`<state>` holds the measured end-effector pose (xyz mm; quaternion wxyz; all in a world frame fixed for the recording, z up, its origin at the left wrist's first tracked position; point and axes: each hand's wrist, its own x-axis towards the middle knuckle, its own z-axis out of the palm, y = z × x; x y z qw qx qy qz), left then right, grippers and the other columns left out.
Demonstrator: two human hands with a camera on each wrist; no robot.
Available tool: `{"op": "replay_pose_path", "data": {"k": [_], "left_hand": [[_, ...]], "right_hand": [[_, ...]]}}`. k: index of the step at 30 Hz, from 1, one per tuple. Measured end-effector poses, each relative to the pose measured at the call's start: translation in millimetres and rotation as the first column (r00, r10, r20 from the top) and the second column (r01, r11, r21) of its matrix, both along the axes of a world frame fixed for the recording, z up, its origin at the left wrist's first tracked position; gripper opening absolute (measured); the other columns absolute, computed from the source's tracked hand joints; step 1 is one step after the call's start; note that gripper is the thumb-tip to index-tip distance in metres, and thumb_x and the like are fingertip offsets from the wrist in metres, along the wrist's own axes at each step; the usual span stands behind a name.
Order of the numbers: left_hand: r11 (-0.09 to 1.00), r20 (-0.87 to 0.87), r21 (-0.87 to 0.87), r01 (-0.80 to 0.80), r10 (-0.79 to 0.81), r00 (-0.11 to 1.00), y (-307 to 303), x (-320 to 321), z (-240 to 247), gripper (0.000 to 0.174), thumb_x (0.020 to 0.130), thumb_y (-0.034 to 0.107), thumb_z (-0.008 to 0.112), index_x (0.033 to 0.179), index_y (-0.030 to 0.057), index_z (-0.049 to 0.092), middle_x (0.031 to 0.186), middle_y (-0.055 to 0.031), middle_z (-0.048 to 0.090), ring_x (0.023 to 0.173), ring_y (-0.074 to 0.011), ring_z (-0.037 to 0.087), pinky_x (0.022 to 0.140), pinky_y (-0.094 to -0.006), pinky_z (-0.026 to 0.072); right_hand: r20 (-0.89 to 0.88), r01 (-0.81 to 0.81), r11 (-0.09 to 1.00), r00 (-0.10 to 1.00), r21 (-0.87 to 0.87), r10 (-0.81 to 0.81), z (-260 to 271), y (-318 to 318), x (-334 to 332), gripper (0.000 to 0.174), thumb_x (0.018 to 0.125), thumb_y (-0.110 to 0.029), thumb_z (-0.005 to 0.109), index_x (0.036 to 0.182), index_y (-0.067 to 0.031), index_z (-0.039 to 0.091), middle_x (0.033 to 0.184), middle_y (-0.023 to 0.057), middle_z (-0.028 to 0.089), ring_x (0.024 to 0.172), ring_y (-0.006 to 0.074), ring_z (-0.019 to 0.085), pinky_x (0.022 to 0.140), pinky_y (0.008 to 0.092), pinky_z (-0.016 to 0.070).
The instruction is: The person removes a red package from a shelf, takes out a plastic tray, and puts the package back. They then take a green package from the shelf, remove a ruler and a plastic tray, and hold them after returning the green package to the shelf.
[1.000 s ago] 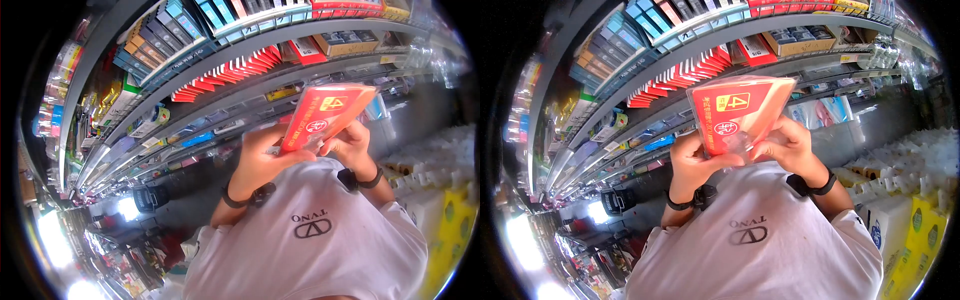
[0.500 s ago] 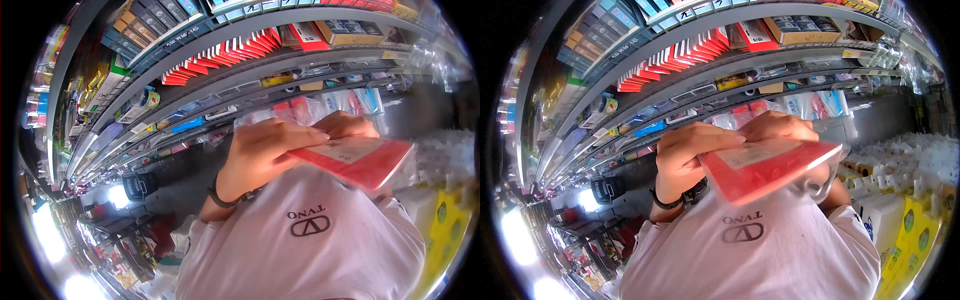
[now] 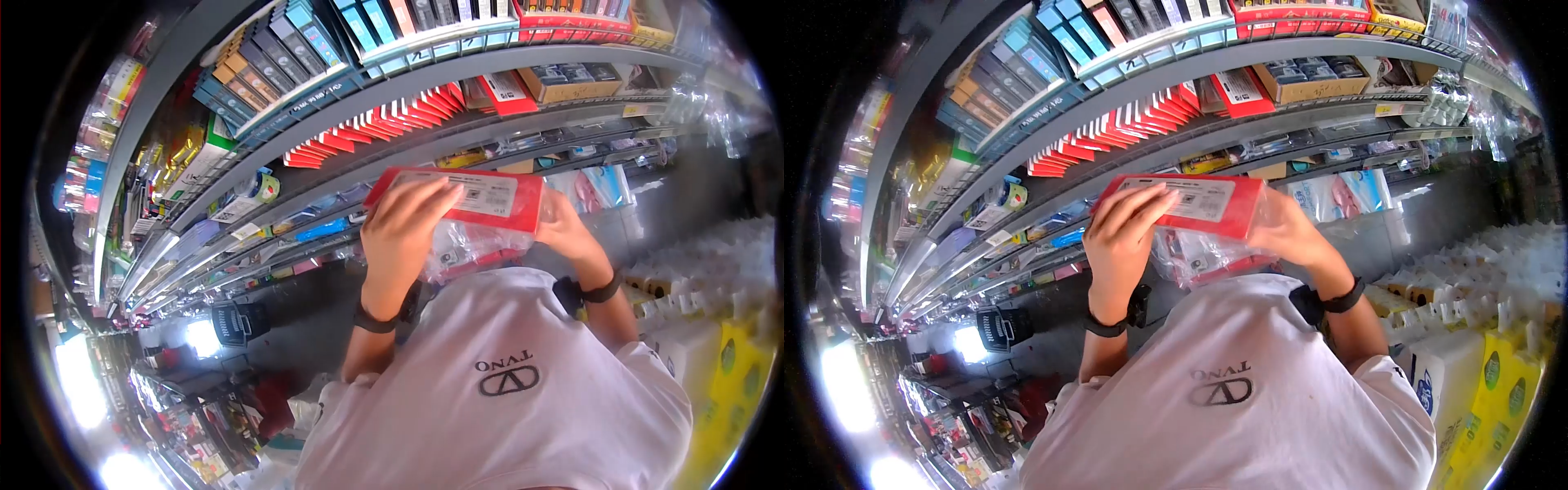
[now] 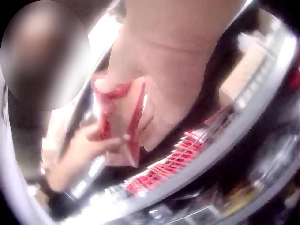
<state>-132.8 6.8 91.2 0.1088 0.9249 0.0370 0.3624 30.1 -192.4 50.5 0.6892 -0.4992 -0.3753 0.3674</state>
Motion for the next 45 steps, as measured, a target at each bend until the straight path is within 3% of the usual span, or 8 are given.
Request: {"op": "replay_pose_path", "data": {"k": [2, 7, 11, 14, 19, 31, 34, 45], "left_hand": [[0.991, 0.008, 0.126, -0.048, 0.047, 0.999, 2, -6, -5, 0.039, 0.076, 0.008, 0.072, 0.111, 0.0247, 0.076, 0.112, 0.0042, 0.071, 0.096, -0.0180, 0.066, 0.082, -0.0327, 0.0539], [0.983, -0.070, 0.180, -0.043, 0.057, 0.996, -2, -8, -11, 0.042, 0.077, 0.022, 0.079, 0.119, 0.0260, 0.073, 0.132, 0.0020, 0.062, 0.118, -0.0223, 0.058, 0.104, -0.0505, 0.0392], [0.961, -0.018, -0.262, -0.084, 0.082, 0.996, -2, -18, -3, 0.059, 0.080, 0.029, 0.083, 0.132, 0.0136, 0.062, 0.148, -0.0112, 0.046, 0.124, -0.0297, 0.054, 0.108, -0.0499, 0.0374], [0.597, 0.144, -0.796, 0.103, 0.022, 0.989, 0, -22, -15, 0.054, 0.088, 0.019, 0.078, 0.135, 0.0034, 0.057, 0.146, -0.0151, 0.047, 0.122, -0.0239, 0.056, 0.101, -0.0387, 0.0461], [0.107, -0.004, -0.994, -0.002, -0.024, 1.000, 14, -37, -33, 0.029, 0.093, 0.006, 0.070, 0.119, -0.0045, 0.064, 0.105, -0.0079, 0.072, 0.088, -0.0145, 0.069, 0.082, -0.0295, 0.0559], [0.309, 0.046, -0.949, 0.054, -0.032, 0.998, 18, -51, -43, 0.034, 0.095, 0.006, 0.068, 0.127, -0.0020, 0.059, 0.115, -0.0080, 0.070, 0.104, -0.0123, 0.066, 0.088, -0.0273, 0.0550], [0.183, 0.123, -0.975, 0.128, -0.037, 0.992, 19, -63, -25, 0.035, 0.095, 0.006, 0.068, 0.129, -0.0013, 0.060, 0.116, -0.0094, 0.070, 0.103, -0.0119, 0.066, 0.088, -0.0275, 0.0546], [0.465, -0.233, -0.865, -0.187, -0.041, 0.972, 29, -131, -41, 0.026, 0.092, 0.012, 0.071, 0.113, -0.0035, 0.070, 0.096, -0.0170, 0.074, 0.082, -0.0106, 0.068, 0.074, -0.0290, 0.0531]], "right_hand": [[-0.397, -0.111, 0.976, 0.900, 0.187, 0.178, -12, -6, -4, 0.068, 0.089, -0.037, 0.078, 0.136, 0.0051, 0.053, 0.134, 0.0159, 0.060, 0.123, 0.0231, 0.059, 0.105, 0.0374, 0.0461], [-0.277, 0.110, 0.976, 0.947, -0.188, -0.160, 6, 1, -6, 0.041, 0.098, -0.022, 0.067, 0.127, 0.0061, 0.060, 0.119, 0.0141, 0.068, 0.108, 0.0216, 0.066, 0.091, 0.0407, 0.0564], [-0.335, 0.063, 0.991, 0.937, -0.118, -0.099, 9, -4, 4, 0.034, 0.099, -0.017, 0.064, 0.123, 0.0063, 0.063, 0.115, 0.0127, 0.069, 0.101, 0.0206, 0.069, 0.079, 0.0391, 0.0617], [-0.380, 0.057, 0.994, 0.921, -0.088, -0.087, 1, -9, 8, 0.032, 0.100, -0.016, 0.063, 0.124, 0.0049, 0.063, 0.115, 0.0116, 0.069, 0.101, 0.0209, 0.068, 0.079, 0.0398, 0.0624], [-0.361, 0.071, 0.989, 0.926, -0.132, -0.115, -16, -8, 6, 0.033, 0.100, -0.015, 0.063, 0.128, 0.0018, 0.062, 0.115, 0.0083, 0.069, 0.104, 0.0172, 0.066, 0.086, 0.0350, 0.0584], [-0.189, 0.144, 0.974, 0.966, -0.173, -0.177, -32, 5, 4, 0.015, 0.098, -0.012, 0.064, 0.108, -0.0026, 0.066, 0.095, 0.0048, 0.068, 0.085, 0.0164, 0.067, 0.075, 0.0370, 0.0612], [-0.045, 0.100, 0.977, 0.993, -0.187, -0.110, -36, 12, 11, 0.015, 0.097, -0.012, 0.064, 0.109, -0.0021, 0.066, 0.093, 0.0040, 0.068, 0.081, 0.0144, 0.066, 0.071, 0.0341, 0.0598], [0.299, 0.089, 0.968, 0.954, -0.233, -0.016, -34, 65, -7, 0.016, 0.100, -0.015, 0.062, 0.109, -0.0032, 0.066, 0.096, -0.0004, 0.067, 0.084, 0.0053, 0.058, 0.070, 0.0210, 0.0462]]}}
